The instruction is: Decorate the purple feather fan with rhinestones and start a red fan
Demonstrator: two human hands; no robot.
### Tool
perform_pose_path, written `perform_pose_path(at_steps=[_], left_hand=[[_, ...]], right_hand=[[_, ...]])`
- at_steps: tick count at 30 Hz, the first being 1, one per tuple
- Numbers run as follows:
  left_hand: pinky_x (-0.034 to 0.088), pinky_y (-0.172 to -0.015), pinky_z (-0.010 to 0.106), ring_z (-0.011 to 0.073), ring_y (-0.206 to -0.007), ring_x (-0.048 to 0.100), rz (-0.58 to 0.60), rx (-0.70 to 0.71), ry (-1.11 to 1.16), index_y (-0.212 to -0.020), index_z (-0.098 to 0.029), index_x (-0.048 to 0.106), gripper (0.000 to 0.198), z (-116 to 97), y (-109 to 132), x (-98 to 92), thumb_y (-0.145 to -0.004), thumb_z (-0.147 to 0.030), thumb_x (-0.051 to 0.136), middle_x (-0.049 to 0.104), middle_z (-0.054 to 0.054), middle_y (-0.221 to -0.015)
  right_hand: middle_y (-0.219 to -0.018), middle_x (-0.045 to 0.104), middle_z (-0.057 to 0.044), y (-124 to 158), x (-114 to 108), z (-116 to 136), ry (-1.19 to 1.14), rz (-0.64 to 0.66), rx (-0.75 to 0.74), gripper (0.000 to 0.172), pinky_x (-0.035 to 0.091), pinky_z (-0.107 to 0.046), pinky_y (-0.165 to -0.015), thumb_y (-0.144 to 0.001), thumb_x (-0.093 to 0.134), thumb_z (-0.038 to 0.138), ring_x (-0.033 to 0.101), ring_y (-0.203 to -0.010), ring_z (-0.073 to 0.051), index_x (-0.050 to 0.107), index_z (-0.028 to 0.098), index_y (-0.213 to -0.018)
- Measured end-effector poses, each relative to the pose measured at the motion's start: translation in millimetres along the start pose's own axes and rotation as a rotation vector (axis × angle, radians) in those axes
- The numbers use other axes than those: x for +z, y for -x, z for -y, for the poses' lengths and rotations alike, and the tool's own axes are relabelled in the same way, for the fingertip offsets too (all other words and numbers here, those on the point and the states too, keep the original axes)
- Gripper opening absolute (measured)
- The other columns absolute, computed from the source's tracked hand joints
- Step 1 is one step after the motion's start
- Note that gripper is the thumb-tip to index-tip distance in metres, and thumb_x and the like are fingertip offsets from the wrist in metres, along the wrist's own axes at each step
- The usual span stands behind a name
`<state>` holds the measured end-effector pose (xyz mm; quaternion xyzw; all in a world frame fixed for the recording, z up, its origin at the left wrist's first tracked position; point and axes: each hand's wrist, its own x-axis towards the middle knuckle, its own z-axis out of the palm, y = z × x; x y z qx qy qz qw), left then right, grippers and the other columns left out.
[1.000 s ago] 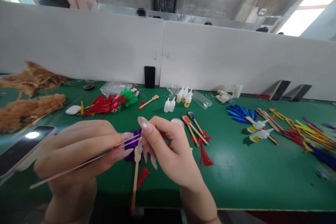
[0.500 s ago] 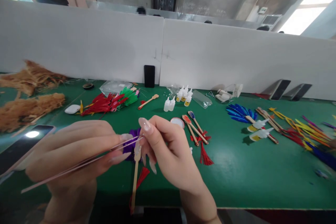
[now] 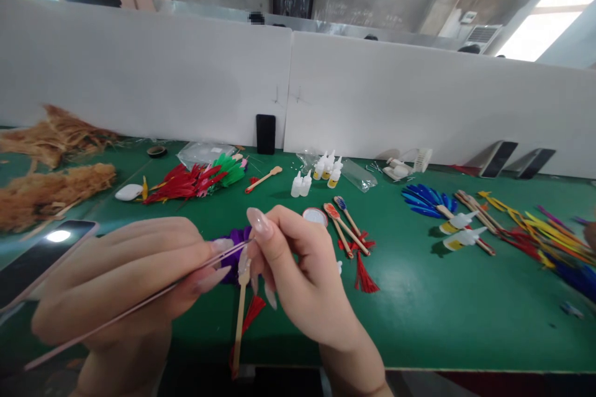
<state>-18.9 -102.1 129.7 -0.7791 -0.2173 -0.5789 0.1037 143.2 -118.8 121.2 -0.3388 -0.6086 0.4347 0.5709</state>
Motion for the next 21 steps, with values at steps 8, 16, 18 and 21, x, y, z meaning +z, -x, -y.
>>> perform_pose_path(at_steps=[8, 16, 18, 21], left_hand=[[0.053, -0.048, 0.022, 0.0082, -0.049, 0.057, 0.024, 0.020, 0.014, -0.077, -0.018, 0.061, 0.007, 2.3, -3.7, -2.2, -0.083, -0.019, 0.064, 0.063, -0.004, -0.059], [0.050, -0.044, 0.023, 0.0084, -0.048, 0.055, 0.049, 0.057, 0.020, -0.078, -0.018, 0.060, 0.006, 6.7, -2.6, -1.4, -0.083, -0.019, 0.064, 0.064, -0.004, -0.060], [0.050, -0.044, 0.023, 0.0085, -0.048, 0.056, 0.058, 0.065, 0.022, -0.078, -0.018, 0.061, 0.005, 6.6, -2.5, -1.7, -0.082, -0.017, 0.065, 0.064, -0.003, -0.061], [0.050, -0.044, 0.023, 0.0091, -0.049, 0.057, 0.055, 0.064, 0.034, -0.079, -0.018, 0.062, 0.005, 7.0, -2.9, -2.2, -0.080, -0.016, 0.066, 0.063, -0.003, -0.061]], right_hand=[[-0.052, 0.050, 0.005, 1.3, -2.1, -2.4, -0.011, -0.001, 0.020, 0.033, 0.031, -0.017, -0.035, -0.096, 0.046, 0.033, 0.041, -0.040, -0.005, 0.054, 0.020, -0.067], [-0.051, 0.054, 0.004, 1.1, -0.3, -0.1, 0.013, -0.007, 0.021, 0.033, 0.031, -0.018, -0.033, -0.095, 0.047, 0.037, 0.043, -0.038, -0.005, 0.056, 0.020, -0.068], [-0.051, 0.055, 0.004, 0.6, -0.5, 0.1, 0.027, -0.004, 0.012, 0.033, 0.031, -0.018, -0.033, -0.095, 0.047, 0.036, 0.043, -0.038, -0.005, 0.056, 0.021, -0.068], [-0.050, 0.054, 0.005, 0.1, -0.6, 0.4, 0.048, 0.000, 0.011, 0.033, 0.032, -0.018, -0.034, -0.095, 0.048, 0.037, 0.043, -0.037, -0.005, 0.056, 0.021, -0.067]])
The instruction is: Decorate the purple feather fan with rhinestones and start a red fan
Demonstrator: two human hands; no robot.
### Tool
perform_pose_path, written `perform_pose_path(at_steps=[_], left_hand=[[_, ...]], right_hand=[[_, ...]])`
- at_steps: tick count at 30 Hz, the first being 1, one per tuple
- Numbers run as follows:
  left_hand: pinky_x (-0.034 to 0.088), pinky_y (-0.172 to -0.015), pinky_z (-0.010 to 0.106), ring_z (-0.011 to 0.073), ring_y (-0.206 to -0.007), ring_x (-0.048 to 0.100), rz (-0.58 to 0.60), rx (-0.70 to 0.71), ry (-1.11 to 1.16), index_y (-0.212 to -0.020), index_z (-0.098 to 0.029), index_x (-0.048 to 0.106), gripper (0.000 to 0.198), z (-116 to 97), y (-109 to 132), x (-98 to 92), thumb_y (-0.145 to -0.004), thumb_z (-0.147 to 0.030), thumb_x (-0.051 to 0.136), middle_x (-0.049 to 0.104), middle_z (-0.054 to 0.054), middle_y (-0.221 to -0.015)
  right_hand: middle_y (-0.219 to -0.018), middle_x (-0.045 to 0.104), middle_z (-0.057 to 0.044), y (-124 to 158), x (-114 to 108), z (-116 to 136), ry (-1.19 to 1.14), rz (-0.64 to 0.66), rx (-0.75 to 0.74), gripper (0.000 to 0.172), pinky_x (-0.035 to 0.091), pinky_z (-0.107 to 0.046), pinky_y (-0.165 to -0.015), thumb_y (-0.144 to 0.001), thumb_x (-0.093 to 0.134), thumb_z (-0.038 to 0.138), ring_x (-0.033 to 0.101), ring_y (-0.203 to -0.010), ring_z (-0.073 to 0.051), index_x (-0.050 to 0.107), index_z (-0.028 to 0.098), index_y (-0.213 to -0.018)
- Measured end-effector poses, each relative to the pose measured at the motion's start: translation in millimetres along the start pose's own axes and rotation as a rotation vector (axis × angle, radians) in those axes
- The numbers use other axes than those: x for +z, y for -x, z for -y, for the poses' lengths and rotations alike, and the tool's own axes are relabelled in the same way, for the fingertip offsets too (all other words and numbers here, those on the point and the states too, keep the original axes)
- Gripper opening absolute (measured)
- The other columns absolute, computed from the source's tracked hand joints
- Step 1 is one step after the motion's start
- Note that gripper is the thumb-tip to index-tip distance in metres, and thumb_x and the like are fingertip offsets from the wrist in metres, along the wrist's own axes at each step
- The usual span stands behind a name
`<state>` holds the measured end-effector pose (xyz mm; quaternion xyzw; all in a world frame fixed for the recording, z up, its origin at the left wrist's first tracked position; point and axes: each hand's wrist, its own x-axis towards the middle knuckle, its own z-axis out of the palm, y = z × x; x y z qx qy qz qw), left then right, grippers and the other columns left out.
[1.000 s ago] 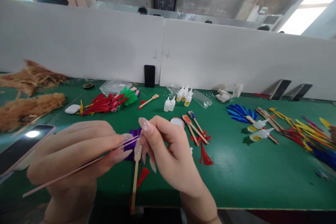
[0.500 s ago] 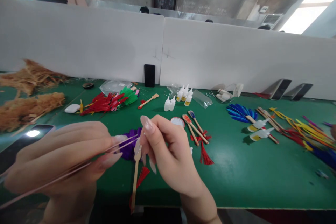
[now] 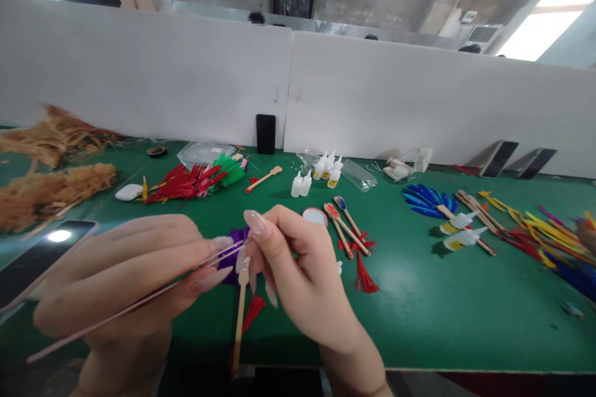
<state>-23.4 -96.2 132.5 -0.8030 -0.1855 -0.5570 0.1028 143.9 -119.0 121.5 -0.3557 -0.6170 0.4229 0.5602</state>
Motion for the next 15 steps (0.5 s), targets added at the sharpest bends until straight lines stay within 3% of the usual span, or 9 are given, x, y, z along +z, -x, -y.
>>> perform_pose_path(at_steps=[15], left_hand=[[0.050, -0.045, 0.025, 0.0102, -0.049, 0.056, -0.016, -0.042, -0.045, -0.081, -0.018, 0.063, 0.004, -4.6, 2.5, 0.5, -0.082, -0.014, 0.064, 0.062, -0.003, -0.059]], right_hand=[[-0.051, 0.053, 0.005, 0.1, -0.9, -1.0, -0.041, 0.007, 0.017, 0.031, 0.030, -0.018, -0.033, -0.095, 0.048, 0.034, 0.042, -0.037, -0.005, 0.056, 0.021, -0.068]])
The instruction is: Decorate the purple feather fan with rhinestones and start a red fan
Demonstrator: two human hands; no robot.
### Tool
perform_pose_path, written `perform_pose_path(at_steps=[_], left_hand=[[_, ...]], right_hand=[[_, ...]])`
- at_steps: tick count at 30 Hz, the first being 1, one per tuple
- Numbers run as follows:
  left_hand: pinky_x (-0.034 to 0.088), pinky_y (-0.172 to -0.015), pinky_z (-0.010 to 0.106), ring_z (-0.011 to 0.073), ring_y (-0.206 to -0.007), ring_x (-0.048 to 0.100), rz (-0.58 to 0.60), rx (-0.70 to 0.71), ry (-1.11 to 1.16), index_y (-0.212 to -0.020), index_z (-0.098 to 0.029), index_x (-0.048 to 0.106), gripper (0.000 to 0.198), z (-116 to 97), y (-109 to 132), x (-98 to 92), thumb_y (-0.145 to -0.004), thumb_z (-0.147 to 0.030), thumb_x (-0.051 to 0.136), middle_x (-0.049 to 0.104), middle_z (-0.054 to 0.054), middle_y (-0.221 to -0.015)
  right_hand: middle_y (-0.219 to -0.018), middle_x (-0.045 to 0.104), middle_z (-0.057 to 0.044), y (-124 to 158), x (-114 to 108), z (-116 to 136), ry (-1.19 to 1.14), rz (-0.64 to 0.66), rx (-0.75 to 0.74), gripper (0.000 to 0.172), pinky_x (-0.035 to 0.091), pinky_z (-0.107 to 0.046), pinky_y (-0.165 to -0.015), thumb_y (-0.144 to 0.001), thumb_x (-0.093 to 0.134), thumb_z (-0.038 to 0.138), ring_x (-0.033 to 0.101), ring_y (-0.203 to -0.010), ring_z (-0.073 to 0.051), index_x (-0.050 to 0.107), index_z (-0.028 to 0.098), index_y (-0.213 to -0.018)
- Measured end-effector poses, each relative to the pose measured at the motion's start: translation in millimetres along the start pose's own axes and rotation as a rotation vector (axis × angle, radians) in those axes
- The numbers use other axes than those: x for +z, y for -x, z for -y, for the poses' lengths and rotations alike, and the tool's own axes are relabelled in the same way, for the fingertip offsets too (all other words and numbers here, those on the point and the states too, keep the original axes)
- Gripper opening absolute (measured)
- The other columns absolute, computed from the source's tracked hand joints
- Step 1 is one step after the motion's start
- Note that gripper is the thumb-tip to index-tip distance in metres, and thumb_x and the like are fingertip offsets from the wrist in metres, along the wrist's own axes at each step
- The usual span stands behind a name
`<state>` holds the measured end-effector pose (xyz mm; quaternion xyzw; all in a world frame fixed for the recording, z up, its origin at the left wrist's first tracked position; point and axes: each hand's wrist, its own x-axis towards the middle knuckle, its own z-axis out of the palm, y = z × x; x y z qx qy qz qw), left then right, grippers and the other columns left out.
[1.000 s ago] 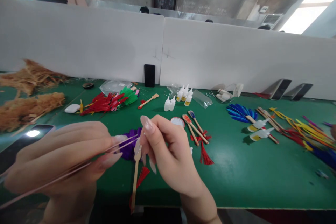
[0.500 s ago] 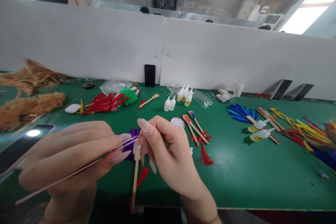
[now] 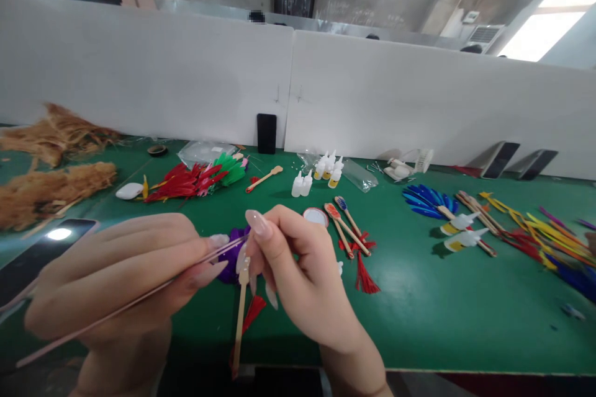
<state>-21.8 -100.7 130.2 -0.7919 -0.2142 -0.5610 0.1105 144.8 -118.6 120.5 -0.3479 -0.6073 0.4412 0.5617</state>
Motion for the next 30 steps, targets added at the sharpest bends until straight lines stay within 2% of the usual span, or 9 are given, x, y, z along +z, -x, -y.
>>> perform_pose_path(at_steps=[4, 12, 19, 24, 30], left_hand=[[0.050, -0.045, 0.024, 0.0098, -0.049, 0.057, -0.002, 0.005, 0.001, -0.080, -0.019, 0.062, 0.003, 2.3, -2.3, -2.2, -0.082, -0.018, 0.064, 0.061, -0.005, -0.058], [0.046, -0.045, 0.024, 0.0084, -0.050, 0.052, 0.018, 0.055, 0.139, -0.078, -0.014, 0.061, 0.007, 5.4, -4.6, 1.2, -0.083, -0.019, 0.063, 0.061, -0.002, -0.061], [0.048, -0.046, 0.025, 0.0104, -0.051, 0.055, 0.042, -0.040, 0.101, -0.081, -0.016, 0.062, 0.003, -0.5, -1.5, -0.3, -0.084, -0.017, 0.062, 0.062, -0.002, -0.062], [0.048, -0.047, 0.024, 0.0100, -0.051, 0.056, 0.012, -0.010, 0.111, -0.080, -0.017, 0.063, 0.004, 0.2, -0.9, 0.3, -0.084, -0.017, 0.062, 0.062, -0.002, -0.061], [0.046, -0.049, 0.020, 0.0094, -0.052, 0.056, 0.009, -0.198, 0.229, -0.075, -0.018, 0.065, 0.008, -4.8, -2.5, 2.1, -0.082, -0.016, 0.063, 0.063, -0.001, -0.061]], right_hand=[[-0.051, 0.052, 0.005, -1.1, -0.8, 0.7, 0.009, 0.014, -0.003, 0.033, 0.029, -0.017, -0.032, -0.096, 0.047, 0.035, 0.042, -0.037, -0.004, 0.054, 0.021, -0.066], [-0.048, 0.051, 0.005, 0.8, 0.5, -0.7, -0.010, 0.007, 0.029, 0.032, 0.031, -0.017, -0.034, -0.095, 0.048, 0.034, 0.043, -0.037, -0.005, 0.055, 0.020, -0.067], [-0.048, 0.047, 0.005, 0.8, -0.3, -1.4, 0.040, -0.012, 0.008, 0.033, 0.031, -0.017, -0.035, -0.094, 0.050, 0.032, 0.040, -0.039, -0.005, 0.055, 0.019, -0.065], [-0.048, 0.047, 0.006, 1.1, 0.3, -1.4, 0.016, -0.012, 0.030, 0.032, 0.030, -0.017, -0.035, -0.094, 0.050, 0.032, 0.040, -0.039, -0.004, 0.055, 0.019, -0.065], [-0.048, 0.047, 0.006, 4.4, 3.1, -3.1, -0.052, -0.041, 0.032, 0.033, 0.029, -0.016, -0.033, -0.095, 0.048, 0.034, 0.039, -0.036, -0.004, 0.054, 0.020, -0.066]])
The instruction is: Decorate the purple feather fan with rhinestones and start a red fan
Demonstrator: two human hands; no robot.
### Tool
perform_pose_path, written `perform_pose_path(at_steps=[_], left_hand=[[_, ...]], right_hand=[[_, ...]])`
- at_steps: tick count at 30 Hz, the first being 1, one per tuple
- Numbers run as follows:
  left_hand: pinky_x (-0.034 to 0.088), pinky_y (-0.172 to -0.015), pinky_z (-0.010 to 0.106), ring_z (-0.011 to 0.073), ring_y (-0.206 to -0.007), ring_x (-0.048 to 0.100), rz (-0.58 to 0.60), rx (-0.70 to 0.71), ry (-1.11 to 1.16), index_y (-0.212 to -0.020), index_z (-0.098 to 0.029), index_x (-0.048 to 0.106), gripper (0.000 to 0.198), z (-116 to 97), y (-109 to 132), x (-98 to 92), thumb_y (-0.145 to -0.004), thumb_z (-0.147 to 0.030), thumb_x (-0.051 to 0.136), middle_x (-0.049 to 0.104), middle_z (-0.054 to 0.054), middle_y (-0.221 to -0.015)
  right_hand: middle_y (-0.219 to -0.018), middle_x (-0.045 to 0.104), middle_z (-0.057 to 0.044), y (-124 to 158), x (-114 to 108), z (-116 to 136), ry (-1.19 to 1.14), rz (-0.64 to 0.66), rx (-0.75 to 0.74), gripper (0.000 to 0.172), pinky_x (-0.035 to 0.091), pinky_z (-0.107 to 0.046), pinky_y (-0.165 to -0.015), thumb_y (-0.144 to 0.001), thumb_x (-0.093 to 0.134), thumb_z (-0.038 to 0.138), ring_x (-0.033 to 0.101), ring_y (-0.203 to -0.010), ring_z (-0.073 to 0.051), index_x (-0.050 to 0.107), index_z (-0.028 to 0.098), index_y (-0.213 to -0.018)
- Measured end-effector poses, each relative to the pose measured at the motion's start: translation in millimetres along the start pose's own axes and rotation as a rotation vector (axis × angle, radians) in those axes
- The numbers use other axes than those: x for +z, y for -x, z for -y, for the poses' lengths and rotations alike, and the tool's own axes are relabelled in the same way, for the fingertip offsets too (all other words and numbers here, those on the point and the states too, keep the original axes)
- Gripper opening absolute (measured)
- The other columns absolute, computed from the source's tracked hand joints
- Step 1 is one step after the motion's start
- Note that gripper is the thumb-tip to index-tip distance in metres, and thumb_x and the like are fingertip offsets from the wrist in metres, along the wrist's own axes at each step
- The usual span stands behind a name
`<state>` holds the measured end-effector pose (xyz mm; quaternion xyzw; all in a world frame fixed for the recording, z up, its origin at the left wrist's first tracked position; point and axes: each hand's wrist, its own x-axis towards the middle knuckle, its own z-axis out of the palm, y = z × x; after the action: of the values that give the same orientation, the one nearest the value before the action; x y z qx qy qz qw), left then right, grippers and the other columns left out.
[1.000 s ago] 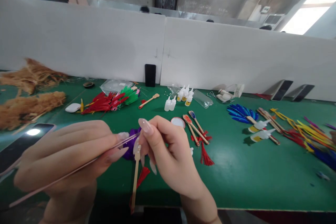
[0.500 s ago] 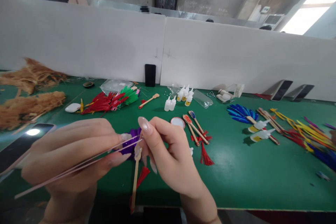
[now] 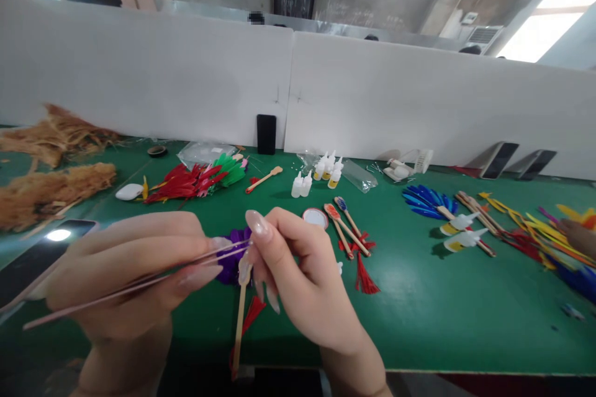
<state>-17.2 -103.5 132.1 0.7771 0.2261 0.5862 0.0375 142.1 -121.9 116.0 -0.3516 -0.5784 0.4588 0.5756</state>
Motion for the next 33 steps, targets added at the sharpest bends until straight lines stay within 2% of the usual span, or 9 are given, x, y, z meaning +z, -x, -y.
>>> perform_pose_path(at_steps=[4, 12, 16, 20, 26, 31, 33], left_hand=[[0.040, -0.043, 0.019, 0.0087, -0.048, 0.053, -0.004, -0.093, 0.156, -0.073, -0.019, 0.067, 0.012, 0.6, -0.5, 0.9, -0.083, -0.024, 0.064, 0.059, -0.002, -0.054], [0.029, -0.031, 0.018, 0.0052, -0.034, 0.044, -0.065, -0.520, 0.618, -0.068, -0.019, 0.063, 0.020, -2.5, -0.9, 4.8, -0.087, -0.027, 0.061, 0.056, -0.004, -0.048], [0.020, -0.028, 0.019, 0.0043, -0.031, 0.035, -0.170, -0.723, 0.726, -0.054, -0.018, 0.055, 0.032, -9.8, -5.3, 12.9, -0.082, -0.030, 0.065, 0.047, -0.005, -0.041], [0.017, -0.029, 0.019, 0.0043, -0.031, 0.033, -0.173, -0.865, 0.805, -0.049, -0.018, 0.052, 0.036, -13.4, -10.2, 18.0, -0.080, -0.029, 0.066, 0.045, -0.004, -0.038], [0.010, -0.031, 0.022, 0.0038, -0.030, 0.023, -0.115, -0.973, 0.915, -0.053, -0.019, 0.055, 0.031, -9.8, -12.1, 16.6, -0.081, -0.031, 0.063, 0.039, -0.006, -0.037], [0.014, -0.033, 0.024, 0.0058, -0.032, 0.029, 0.132, -0.979, 1.017, -0.055, -0.019, 0.054, 0.034, 5.0, -11.1, 12.2, -0.082, -0.038, 0.062, 0.043, -0.004, -0.039], [0.015, -0.032, 0.023, 0.0061, -0.032, 0.031, 0.166, -0.989, 1.045, -0.057, -0.019, 0.056, 0.034, 8.9, -10.8, 12.3, -0.082, -0.040, 0.062, 0.044, -0.004, -0.040]], right_hand=[[-0.047, 0.046, 0.007, -0.5, -0.6, 1.5, -0.033, 0.013, -0.030, 0.033, 0.031, -0.016, -0.034, -0.096, 0.047, 0.032, 0.039, -0.035, -0.004, 0.053, 0.020, -0.067], [-0.051, 0.049, 0.007, -0.5, -1.2, 3.9, -0.132, 0.047, 0.005, 0.027, 0.033, -0.015, -0.036, -0.095, 0.050, 0.030, 0.041, -0.038, -0.003, 0.055, 0.021, -0.071], [-0.050, 0.046, 0.008, -1.0, -1.6, 5.6, -0.164, 0.073, 0.014, 0.024, 0.035, -0.014, -0.038, -0.095, 0.050, 0.031, 0.042, -0.038, -0.003, 0.055, 0.021, -0.074], [-0.051, 0.047, 0.007, -0.3, -1.8, 5.2, -0.142, 0.062, -0.001, 0.026, 0.035, -0.013, -0.039, -0.096, 0.048, 0.032, 0.042, -0.040, -0.003, 0.057, 0.021, -0.075], [-0.051, 0.048, 0.006, 2.5, 0.8, 0.3, -0.178, 0.026, -0.012, 0.028, 0.030, -0.014, -0.035, -0.098, 0.042, 0.034, 0.042, -0.039, -0.003, 0.061, 0.022, -0.082], [-0.050, 0.046, 0.007, 2.8, 1.5, -0.2, -0.201, 0.041, -0.004, 0.026, 0.031, -0.013, -0.034, -0.098, 0.042, 0.034, 0.042, -0.038, -0.003, 0.061, 0.023, -0.084], [-0.051, 0.046, 0.007, 3.1, 0.9, 0.1, -0.207, 0.054, 0.011, 0.026, 0.030, -0.012, -0.033, -0.098, 0.043, 0.035, 0.042, -0.038, -0.003, 0.060, 0.022, -0.082]])
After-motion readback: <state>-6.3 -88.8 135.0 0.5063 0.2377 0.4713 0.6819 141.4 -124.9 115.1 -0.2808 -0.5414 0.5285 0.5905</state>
